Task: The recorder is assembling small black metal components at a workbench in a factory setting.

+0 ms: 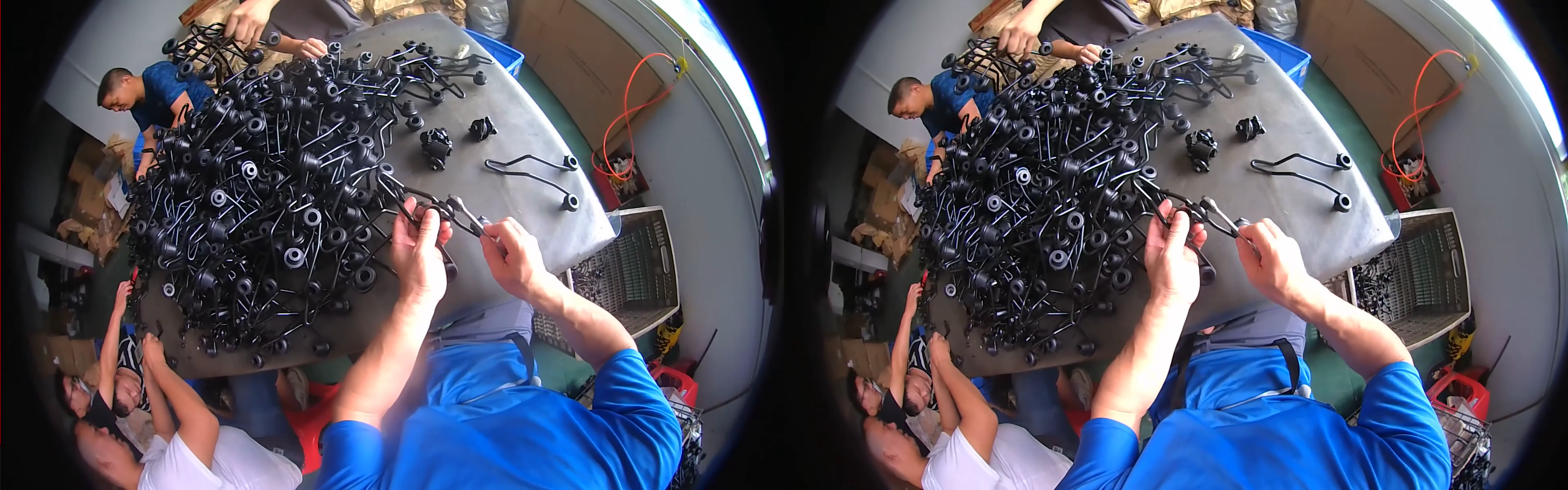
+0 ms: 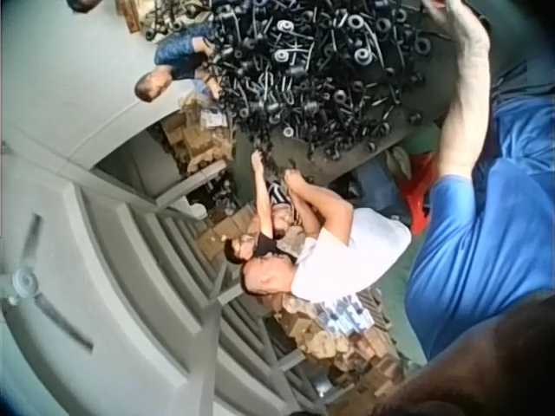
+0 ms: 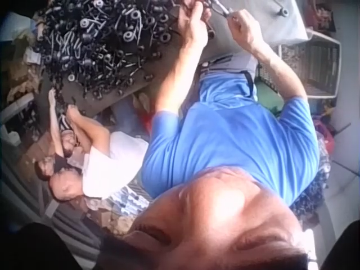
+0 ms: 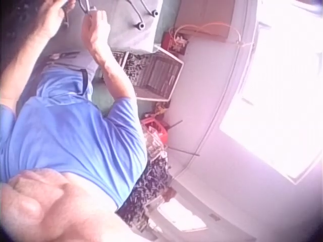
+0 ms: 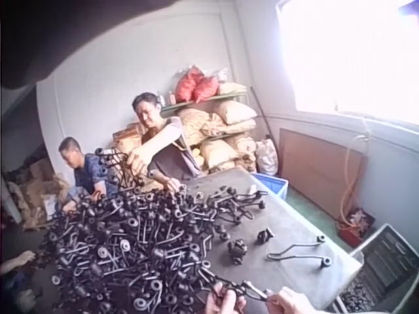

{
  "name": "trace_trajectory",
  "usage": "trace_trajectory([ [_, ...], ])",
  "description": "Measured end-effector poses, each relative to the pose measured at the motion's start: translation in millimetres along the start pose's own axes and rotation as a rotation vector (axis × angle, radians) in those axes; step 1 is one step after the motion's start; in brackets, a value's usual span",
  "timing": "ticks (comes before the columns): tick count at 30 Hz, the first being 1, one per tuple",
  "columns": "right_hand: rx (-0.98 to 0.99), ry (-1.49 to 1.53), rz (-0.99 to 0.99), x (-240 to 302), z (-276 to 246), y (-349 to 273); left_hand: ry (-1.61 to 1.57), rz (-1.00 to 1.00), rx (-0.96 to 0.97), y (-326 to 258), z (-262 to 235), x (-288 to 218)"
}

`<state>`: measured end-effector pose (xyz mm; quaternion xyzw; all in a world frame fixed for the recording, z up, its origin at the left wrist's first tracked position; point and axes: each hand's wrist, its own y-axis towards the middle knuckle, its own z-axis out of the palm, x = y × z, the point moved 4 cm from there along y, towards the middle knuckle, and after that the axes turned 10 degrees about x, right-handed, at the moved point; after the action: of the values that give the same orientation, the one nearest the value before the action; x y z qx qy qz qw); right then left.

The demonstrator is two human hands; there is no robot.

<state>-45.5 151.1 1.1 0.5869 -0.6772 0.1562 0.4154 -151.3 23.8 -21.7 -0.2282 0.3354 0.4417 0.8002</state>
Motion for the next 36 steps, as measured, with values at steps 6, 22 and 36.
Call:
trace_trajectory([
  [6, 0.049, 0.020, -0.023, 2.4, -7.8, 2.8, 0.408, 0.325, 0.069, -7.6, 15.9, -8.5],
  [22, 0.559, 0.896, 0.484, -5.8, 15.6, 3.0, 0.491, -0.062, 1.021, -86.7, 78.1, -60.1],
  [36, -0.121, 0.110, 0.326, -48.6, -39.4, -4.9, 0.625, -0.012, 0.447, -56.7, 52.3, -56.0],
])
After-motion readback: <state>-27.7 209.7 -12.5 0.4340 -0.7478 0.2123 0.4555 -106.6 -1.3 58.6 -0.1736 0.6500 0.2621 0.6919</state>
